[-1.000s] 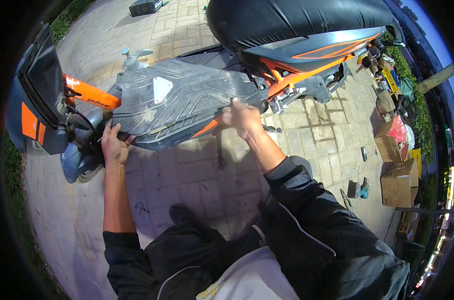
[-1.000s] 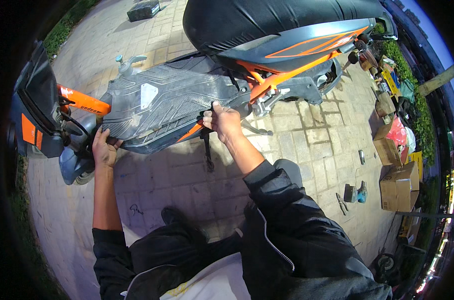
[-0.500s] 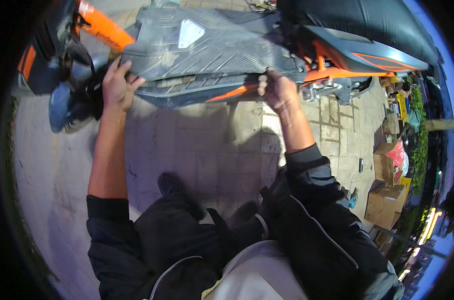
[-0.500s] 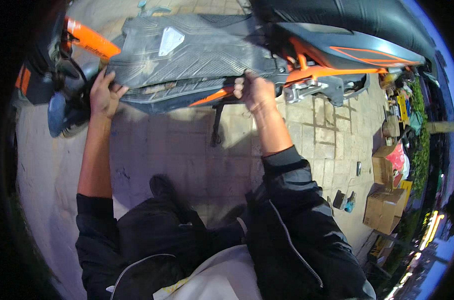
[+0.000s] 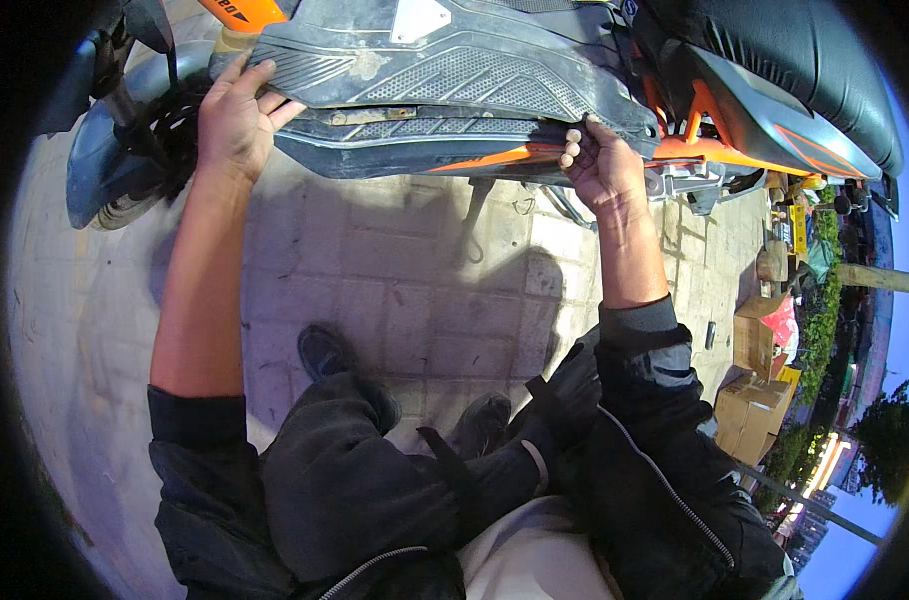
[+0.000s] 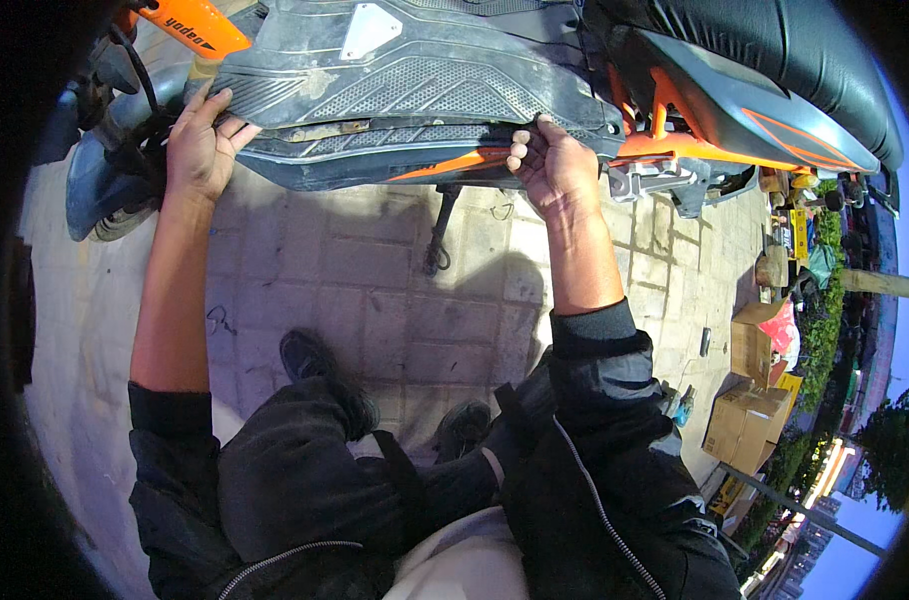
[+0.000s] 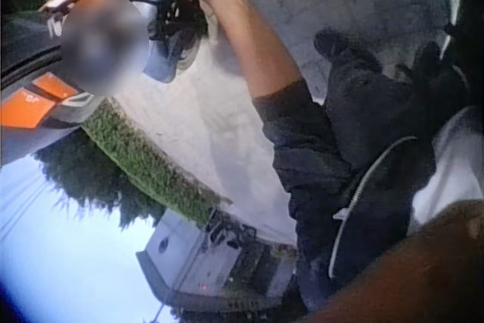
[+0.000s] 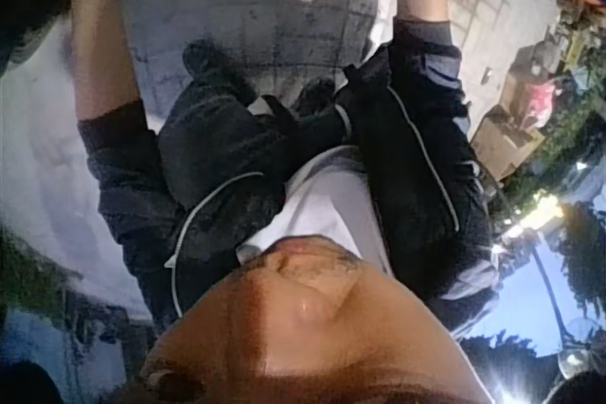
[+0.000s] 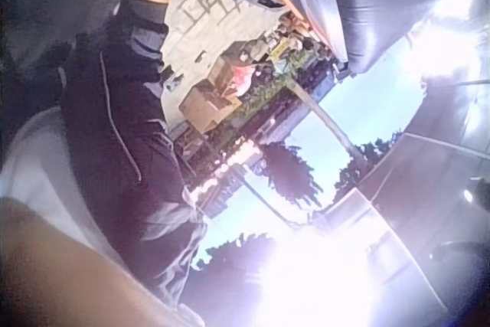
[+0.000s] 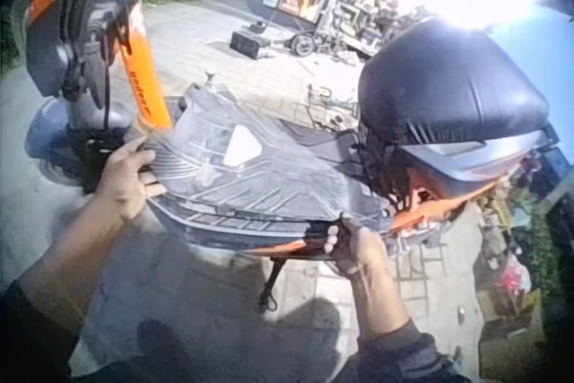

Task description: The person places a floor panel onto a scooter, aligns it, and then uses a screwdriver to secure screws into the front fairing and lower body panels.

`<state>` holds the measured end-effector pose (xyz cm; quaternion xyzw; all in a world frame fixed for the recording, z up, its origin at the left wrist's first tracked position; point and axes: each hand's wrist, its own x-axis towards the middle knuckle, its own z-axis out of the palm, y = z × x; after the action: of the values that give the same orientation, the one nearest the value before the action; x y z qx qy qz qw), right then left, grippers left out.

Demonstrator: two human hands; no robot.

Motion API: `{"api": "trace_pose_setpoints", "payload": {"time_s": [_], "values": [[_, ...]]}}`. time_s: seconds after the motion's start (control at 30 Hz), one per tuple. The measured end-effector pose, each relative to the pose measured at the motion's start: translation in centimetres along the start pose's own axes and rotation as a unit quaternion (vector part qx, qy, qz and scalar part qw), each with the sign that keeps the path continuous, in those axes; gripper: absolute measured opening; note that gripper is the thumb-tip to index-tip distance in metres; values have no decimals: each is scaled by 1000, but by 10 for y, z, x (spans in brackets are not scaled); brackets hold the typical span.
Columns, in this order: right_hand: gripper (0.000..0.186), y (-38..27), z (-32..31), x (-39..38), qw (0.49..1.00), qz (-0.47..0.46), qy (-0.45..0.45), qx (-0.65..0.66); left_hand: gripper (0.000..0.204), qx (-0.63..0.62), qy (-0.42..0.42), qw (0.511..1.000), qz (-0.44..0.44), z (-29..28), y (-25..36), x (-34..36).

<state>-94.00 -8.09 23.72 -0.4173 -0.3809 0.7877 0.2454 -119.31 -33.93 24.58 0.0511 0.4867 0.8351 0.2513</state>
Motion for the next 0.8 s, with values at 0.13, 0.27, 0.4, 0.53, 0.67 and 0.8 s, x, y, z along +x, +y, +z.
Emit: {"api": "trace_pose_setpoints", "payload": {"time_s": [0.13, 0.27, 0.4, 0.53, 0.67, 0.8], "values": [[17, -3, -4, 2, 1000, -10, 3, -3, 41, 5, 19, 1000, 6, 12, -3, -3], [17, -3, 4, 2, 1000, -12, 9, -4, 42, 10, -10, 1000, 10, 2, -3, 7], [17, -7, 6, 6, 1000, 0, 17, -5, 41, 11, 13, 1000, -11, 4, -5, 8], [16, -10, -1, 8, 1000, 13, 4, -18, 40, 31, 26, 999, -2, 10, -4, 4], [16, -9, -2, 6, 1000, 22, -8, -4, 39, 30, 24, 999, -8, 6, -4, 3], [15, -9, -3, 6, 1000, 8, 9, -29, 39, 4, 4, 1000, -11, 1, -9, 4]]}}
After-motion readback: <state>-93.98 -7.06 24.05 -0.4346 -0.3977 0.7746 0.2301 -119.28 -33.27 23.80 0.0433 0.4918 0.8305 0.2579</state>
